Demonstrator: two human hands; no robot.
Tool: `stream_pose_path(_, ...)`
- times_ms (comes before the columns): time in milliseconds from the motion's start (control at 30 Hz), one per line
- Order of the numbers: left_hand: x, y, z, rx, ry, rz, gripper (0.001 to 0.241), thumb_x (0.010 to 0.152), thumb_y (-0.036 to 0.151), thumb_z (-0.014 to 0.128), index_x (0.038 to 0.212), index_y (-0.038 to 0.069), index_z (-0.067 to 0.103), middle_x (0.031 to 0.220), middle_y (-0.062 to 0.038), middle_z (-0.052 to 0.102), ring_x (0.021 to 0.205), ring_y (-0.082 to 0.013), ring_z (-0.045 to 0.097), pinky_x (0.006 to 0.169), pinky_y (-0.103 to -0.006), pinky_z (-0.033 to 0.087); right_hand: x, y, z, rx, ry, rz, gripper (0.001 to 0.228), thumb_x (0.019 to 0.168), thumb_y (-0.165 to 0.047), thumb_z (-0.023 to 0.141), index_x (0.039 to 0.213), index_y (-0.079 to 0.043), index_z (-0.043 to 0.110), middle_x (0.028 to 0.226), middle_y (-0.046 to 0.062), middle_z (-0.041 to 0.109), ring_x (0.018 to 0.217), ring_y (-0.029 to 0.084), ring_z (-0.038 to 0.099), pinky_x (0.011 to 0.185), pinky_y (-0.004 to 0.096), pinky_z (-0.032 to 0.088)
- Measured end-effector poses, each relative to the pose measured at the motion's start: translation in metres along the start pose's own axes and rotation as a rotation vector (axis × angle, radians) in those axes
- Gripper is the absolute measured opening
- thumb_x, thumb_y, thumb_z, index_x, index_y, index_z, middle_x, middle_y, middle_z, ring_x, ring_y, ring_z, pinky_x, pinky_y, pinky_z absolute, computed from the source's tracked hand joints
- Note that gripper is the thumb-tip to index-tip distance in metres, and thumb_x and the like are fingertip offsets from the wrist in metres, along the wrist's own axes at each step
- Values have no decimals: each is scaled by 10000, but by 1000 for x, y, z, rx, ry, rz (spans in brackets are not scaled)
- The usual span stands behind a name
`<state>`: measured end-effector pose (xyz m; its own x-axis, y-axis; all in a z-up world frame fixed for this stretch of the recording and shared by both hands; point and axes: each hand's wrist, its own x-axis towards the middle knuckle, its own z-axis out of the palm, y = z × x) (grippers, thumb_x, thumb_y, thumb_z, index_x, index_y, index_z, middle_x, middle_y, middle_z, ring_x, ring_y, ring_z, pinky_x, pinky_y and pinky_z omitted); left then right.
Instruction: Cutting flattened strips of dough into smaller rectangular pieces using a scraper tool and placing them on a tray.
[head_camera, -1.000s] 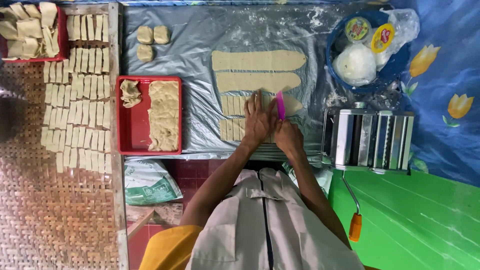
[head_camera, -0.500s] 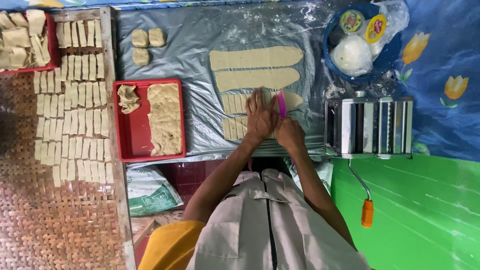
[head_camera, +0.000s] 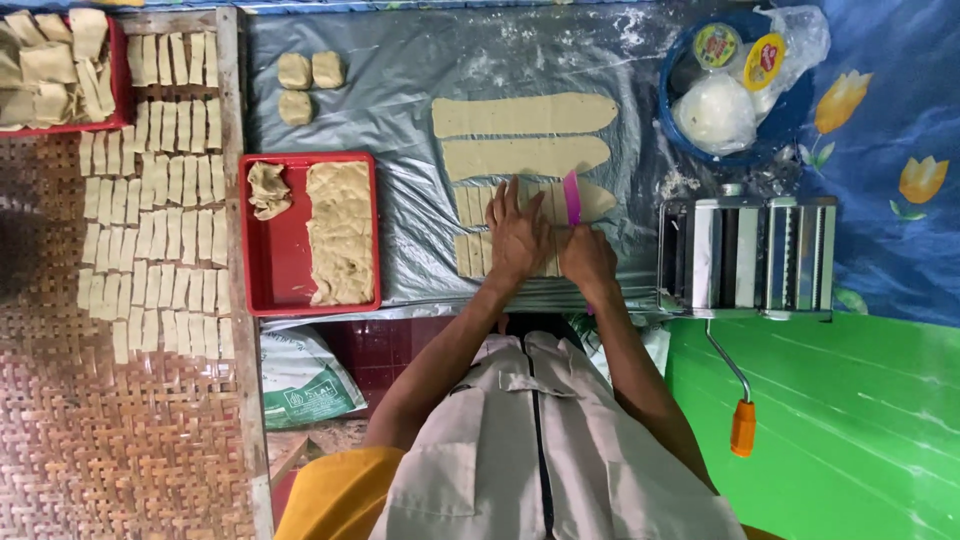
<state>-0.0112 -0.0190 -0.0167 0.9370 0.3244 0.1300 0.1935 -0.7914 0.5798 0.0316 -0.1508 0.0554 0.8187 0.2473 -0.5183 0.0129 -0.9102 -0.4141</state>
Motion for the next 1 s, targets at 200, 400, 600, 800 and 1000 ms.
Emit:
stream_pose_path(200, 1, 2, -13, -14, -40, 12, 444, 912, 315, 613, 1338, 194, 642, 1570, -198, 360, 1507, -431, 259, 1169, -628, 244, -8, 12, 5, -37, -45, 72, 530, 1031, -297, 341, 1042, 56, 736, 969, 322, 739, 903, 507, 725, 707, 613, 576)
stream_pose_path(400, 3, 9, -12, 7, -46, 13, 443, 892, 292, 618, 1327, 218, 656, 1553, -189, 391, 1499, -430, 281, 1159, -625, 269, -25, 18, 2, -63, -101, 119, 534, 1016, -335, 360, 1062, 53, 725, 990, 320, 738, 925, 505, 723, 719, 609, 575)
stream_pose_path(600, 2, 11, -6, -1, -43, 30, 435, 880, 284, 599, 1306, 230, 671, 1521, -181, 426, 1493, -416, 297, 1160, -613, 277, -22, 34, 7, -46, -102, 96, 558, 1031, -300, 333, 1071, 92, 728, 957, 359, 731, 897, 543, 706, 733, 621, 563)
stream_pose_path(800, 2, 12, -7, -14, -48, 40, 400, 904, 262, 603, 1294, 218, 677, 1488, -185, 448, 1476, -416, 309, 1156, -621, 271, -31, 24, -2, -54, -92, 74, 563, 1033, -300, 328, 1018, 94, 729, 915, 350, 735, 850, 509, 715, 673, 589, 561)
stream_pose_path(1000, 1, 14, -8, -26, -44, 51, 426, 891, 269, 617, 1311, 217, 670, 1510, -189, 432, 1489, -420, 296, 1159, -631, 266, -16, 14, 1, -41, -81, 98, 527, 1029, -305, 365, 999, 64, 740, 910, 336, 735, 838, 490, 721, 674, 605, 575)
